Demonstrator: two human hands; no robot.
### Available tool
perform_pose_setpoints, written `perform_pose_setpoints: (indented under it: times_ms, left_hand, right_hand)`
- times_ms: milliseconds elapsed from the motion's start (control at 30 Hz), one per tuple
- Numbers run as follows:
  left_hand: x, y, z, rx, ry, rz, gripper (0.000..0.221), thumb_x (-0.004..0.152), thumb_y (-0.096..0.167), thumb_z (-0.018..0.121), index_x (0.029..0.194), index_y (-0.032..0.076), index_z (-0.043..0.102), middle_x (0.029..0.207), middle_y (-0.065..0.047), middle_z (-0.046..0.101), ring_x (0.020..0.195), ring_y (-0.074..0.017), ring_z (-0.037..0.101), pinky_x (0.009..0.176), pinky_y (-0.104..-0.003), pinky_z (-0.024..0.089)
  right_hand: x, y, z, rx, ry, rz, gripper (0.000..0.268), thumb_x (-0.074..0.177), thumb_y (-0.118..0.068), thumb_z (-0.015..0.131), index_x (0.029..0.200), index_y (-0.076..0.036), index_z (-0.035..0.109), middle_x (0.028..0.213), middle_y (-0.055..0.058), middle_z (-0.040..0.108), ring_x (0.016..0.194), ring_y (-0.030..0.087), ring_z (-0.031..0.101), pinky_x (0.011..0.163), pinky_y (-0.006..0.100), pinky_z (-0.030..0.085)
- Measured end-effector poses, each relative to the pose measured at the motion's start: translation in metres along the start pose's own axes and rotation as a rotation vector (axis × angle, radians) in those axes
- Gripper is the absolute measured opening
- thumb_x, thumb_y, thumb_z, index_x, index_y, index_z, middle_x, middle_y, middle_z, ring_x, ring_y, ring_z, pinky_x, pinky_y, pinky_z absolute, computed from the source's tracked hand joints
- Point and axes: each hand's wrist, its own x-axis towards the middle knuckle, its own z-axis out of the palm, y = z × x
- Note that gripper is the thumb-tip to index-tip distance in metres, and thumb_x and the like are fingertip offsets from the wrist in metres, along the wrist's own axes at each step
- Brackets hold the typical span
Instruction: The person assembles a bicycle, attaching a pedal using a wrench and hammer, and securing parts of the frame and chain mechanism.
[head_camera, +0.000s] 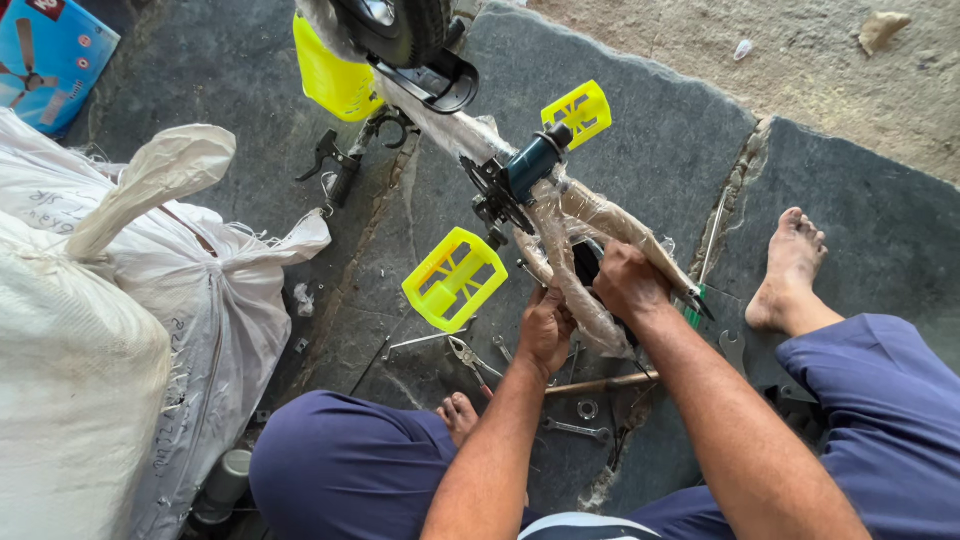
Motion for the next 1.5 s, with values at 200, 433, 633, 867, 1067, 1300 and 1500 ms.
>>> perform_pose_setpoints:
  times_ms: [200, 433, 633, 867, 1067, 1300, 1500]
  left_hand:
    - [0.000, 0.000, -0.009, 0.119, 0.062, -0.002, 0.046, 0.101, 0.037, 0.063, 0.141, 0.015, 0.053, 0.108, -0.002, 0.070, 0.090, -0.0150, 0.069, 0.083, -0.035, 0.055]
    - [0.030, 0.008, -0.047, -0.001, 0.318, 0.079, 0.025, 0.097, 0.028, 0.066, 0.113, 0.011, 0.072, 0.095, -0.003, 0.076, 0.084, -0.0167, 0.070, 0.073, -0.032, 0.050]
    - [0.047, -0.006, -0.053, 0.071, 0.378, 0.142, 0.017, 0.093, 0.015, 0.069, 0.108, 0.007, 0.073, 0.096, -0.002, 0.075, 0.081, -0.0152, 0.070, 0.076, -0.033, 0.054]
    - [0.033, 0.000, -0.038, 0.041, 0.355, 0.144, 0.018, 0.098, 0.018, 0.066, 0.110, 0.006, 0.070, 0.096, -0.007, 0.073, 0.080, -0.0179, 0.068, 0.075, -0.035, 0.053]
    - [0.007, 0.000, -0.019, -0.272, 0.047, -0.013, 0.042, 0.106, 0.046, 0.048, 0.121, 0.010, 0.064, 0.102, -0.007, 0.073, 0.089, -0.0178, 0.067, 0.083, -0.036, 0.051]
    - [0.005, 0.001, -0.014, -0.110, 0.109, -0.084, 0.044, 0.107, 0.047, 0.040, 0.126, 0.014, 0.061, 0.107, -0.003, 0.073, 0.098, -0.0160, 0.067, 0.091, -0.036, 0.051]
    - [0.015, -0.015, -0.035, -0.175, 0.135, 0.043, 0.033, 0.108, 0.035, 0.044, 0.119, 0.011, 0.063, 0.098, -0.003, 0.071, 0.092, -0.0174, 0.066, 0.088, -0.038, 0.051]
  right_hand:
    - [0.002, -0.007, 0.007, -0.011, -0.132, 0.069, 0.038, 0.086, -0.012, 0.060, 0.121, 0.003, 0.059, 0.118, 0.028, 0.067, 0.108, 0.039, 0.068, 0.095, 0.048, 0.055]
    - [0.000, -0.009, 0.002, 0.032, -0.193, 0.136, 0.041, 0.090, -0.002, 0.045, 0.129, 0.000, 0.058, 0.123, 0.027, 0.066, 0.111, 0.038, 0.068, 0.097, 0.047, 0.055]
    - [-0.006, -0.024, -0.020, 0.012, -0.210, 0.123, 0.043, 0.088, -0.006, 0.048, 0.129, 0.003, 0.057, 0.125, 0.026, 0.066, 0.116, 0.037, 0.066, 0.103, 0.046, 0.052]
    - [-0.005, -0.019, -0.015, 0.033, -0.220, 0.113, 0.047, 0.089, -0.005, 0.049, 0.134, 0.006, 0.054, 0.127, 0.027, 0.065, 0.117, 0.037, 0.066, 0.103, 0.045, 0.052]
    - [-0.002, -0.021, -0.017, 0.072, -0.231, 0.147, 0.049, 0.091, -0.009, 0.052, 0.138, 0.006, 0.051, 0.134, 0.029, 0.061, 0.118, 0.039, 0.066, 0.102, 0.044, 0.054]
    - [0.001, -0.015, -0.008, 0.027, -0.201, 0.103, 0.051, 0.089, -0.007, 0.053, 0.139, 0.003, 0.050, 0.137, 0.025, 0.060, 0.125, 0.037, 0.061, 0.108, 0.044, 0.048]
    - [0.001, -0.019, -0.012, 0.044, -0.217, 0.131, 0.049, 0.089, -0.008, 0.054, 0.136, 0.003, 0.051, 0.137, 0.025, 0.059, 0.125, 0.038, 0.060, 0.108, 0.045, 0.047]
